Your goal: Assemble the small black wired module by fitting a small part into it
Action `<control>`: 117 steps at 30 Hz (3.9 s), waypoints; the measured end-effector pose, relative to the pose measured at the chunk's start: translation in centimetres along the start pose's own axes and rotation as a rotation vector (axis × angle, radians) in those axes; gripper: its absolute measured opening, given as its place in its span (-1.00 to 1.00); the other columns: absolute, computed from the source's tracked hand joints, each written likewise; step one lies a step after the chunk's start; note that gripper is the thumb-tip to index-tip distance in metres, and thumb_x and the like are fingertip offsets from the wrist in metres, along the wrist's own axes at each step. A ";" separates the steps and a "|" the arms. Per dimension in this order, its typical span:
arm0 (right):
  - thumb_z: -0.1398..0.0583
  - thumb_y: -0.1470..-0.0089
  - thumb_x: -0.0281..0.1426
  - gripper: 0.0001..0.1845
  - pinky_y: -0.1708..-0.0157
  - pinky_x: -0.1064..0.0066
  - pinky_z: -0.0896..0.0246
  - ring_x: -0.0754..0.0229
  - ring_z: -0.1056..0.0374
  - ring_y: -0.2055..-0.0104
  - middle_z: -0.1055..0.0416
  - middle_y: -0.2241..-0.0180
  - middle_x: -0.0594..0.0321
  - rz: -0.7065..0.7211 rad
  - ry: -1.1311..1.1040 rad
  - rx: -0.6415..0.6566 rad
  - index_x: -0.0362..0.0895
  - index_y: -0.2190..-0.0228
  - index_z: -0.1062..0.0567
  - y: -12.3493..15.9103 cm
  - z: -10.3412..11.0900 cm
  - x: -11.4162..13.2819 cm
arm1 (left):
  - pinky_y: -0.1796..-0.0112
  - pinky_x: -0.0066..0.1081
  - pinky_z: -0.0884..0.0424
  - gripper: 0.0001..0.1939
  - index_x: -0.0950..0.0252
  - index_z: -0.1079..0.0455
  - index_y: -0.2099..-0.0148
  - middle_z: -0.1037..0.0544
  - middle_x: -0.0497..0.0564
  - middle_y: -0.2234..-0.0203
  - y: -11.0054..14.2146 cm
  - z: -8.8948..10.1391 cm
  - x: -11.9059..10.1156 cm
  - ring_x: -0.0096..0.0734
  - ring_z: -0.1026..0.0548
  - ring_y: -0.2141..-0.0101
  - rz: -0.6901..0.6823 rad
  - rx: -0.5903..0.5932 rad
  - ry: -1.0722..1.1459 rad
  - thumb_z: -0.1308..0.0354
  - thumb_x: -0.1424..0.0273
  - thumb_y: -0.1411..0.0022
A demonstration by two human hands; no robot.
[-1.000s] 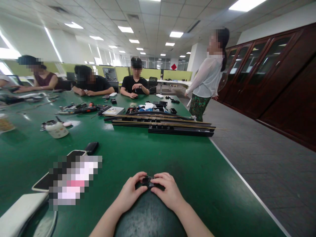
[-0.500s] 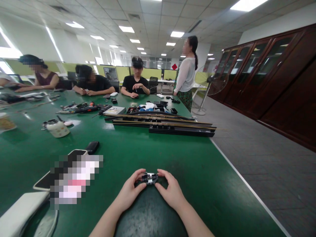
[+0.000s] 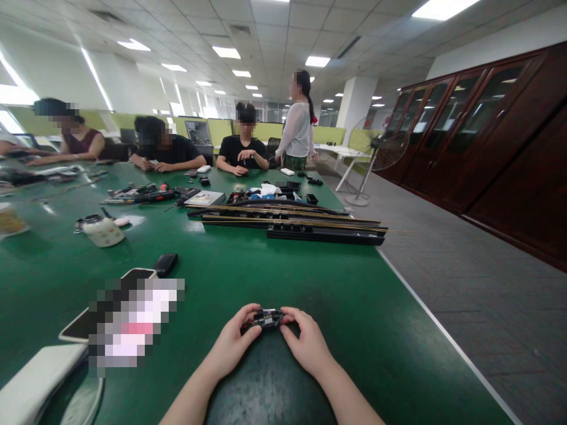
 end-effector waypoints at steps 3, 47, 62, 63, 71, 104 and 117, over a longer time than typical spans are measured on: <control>-0.12 0.09 -0.47 -0.67 0.14 0.27 -0.17 0.15 -0.34 0.23 -0.46 0.37 0.26 -0.005 0.012 0.002 -0.05 0.20 -0.39 0.0 0.0 0.0 | 0.02 -0.28 -0.20 -0.59 0.28 -0.16 0.02 -0.45 0.07 0.16 0.0 -0.1 -0.1 -0.30 -0.38 0.10 0.000 0.002 -0.007 -0.05 0.33 -0.05; -0.10 0.06 -0.46 -0.70 0.17 0.27 -0.21 0.15 -0.35 0.26 -0.44 0.35 0.22 -0.020 0.005 -0.020 -0.07 0.21 -0.42 0.0 0.0 0.0 | 0.01 -0.26 -0.19 -0.54 0.24 -0.18 -0.01 -0.42 0.05 0.13 0.0 0.0 0.6 -0.31 -0.37 0.11 -0.021 -0.039 -0.038 -0.09 0.39 0.00; -0.10 0.07 -0.47 -0.70 0.19 0.28 -0.22 0.16 -0.35 0.27 -0.44 0.36 0.22 -0.015 0.002 -0.016 -0.07 0.22 -0.42 0.0 -0.1 -0.1 | 0.03 -0.25 -0.21 -0.54 0.24 -0.20 0.01 -0.44 0.05 0.16 0.0 -0.1 0.7 -0.31 -0.38 0.12 -0.030 -0.039 -0.039 -0.10 0.38 0.01; -0.10 0.07 -0.47 -0.70 0.19 0.28 -0.22 0.16 -0.35 0.28 -0.44 0.36 0.22 -0.011 0.002 -0.019 -0.07 0.23 -0.43 0.0 -0.1 -0.1 | 0.03 -0.26 -0.21 -0.54 0.24 -0.20 0.01 -0.44 0.05 0.15 0.0 -0.1 0.6 -0.31 -0.38 0.12 -0.029 -0.043 -0.041 -0.10 0.38 0.01; -0.10 0.07 -0.47 -0.70 0.18 0.30 -0.21 0.16 -0.35 0.26 -0.45 0.36 0.23 -0.022 0.024 -0.016 -0.06 0.22 -0.42 0.0 0.0 0.0 | 0.03 -0.28 -0.22 -0.54 0.23 -0.19 0.00 -0.44 0.04 0.15 0.0 0.0 0.6 -0.31 -0.38 0.12 -0.033 -0.032 -0.050 -0.09 0.37 0.00; -0.10 0.07 -0.46 -0.71 0.17 0.28 -0.21 0.15 -0.35 0.25 -0.45 0.34 0.22 -0.023 0.004 -0.011 -0.07 0.23 -0.42 0.0 -0.1 -0.3 | 0.03 -0.28 -0.21 -0.54 0.26 -0.16 -0.01 -0.43 0.05 0.13 0.0 -0.1 0.7 -0.35 -0.37 0.12 -0.024 -0.031 -0.098 -0.07 0.41 0.00; -0.09 0.06 -0.46 -0.70 0.17 0.28 -0.20 0.15 -0.34 0.25 -0.44 0.35 0.22 -0.026 0.006 -0.007 -0.06 0.22 -0.42 -0.1 -0.1 -0.2 | 0.03 -0.31 -0.22 -0.53 0.25 -0.15 -0.02 -0.42 0.04 0.11 -0.1 -0.1 0.5 -0.37 -0.37 0.11 -0.029 -0.034 -0.105 -0.07 0.40 -0.01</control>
Point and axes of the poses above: each hand's wrist, its own y-axis away from the middle knuckle, its own z-axis out of the back of the hand, x = y × z, the point moved 1 cm from there along -y, towards the middle knuckle
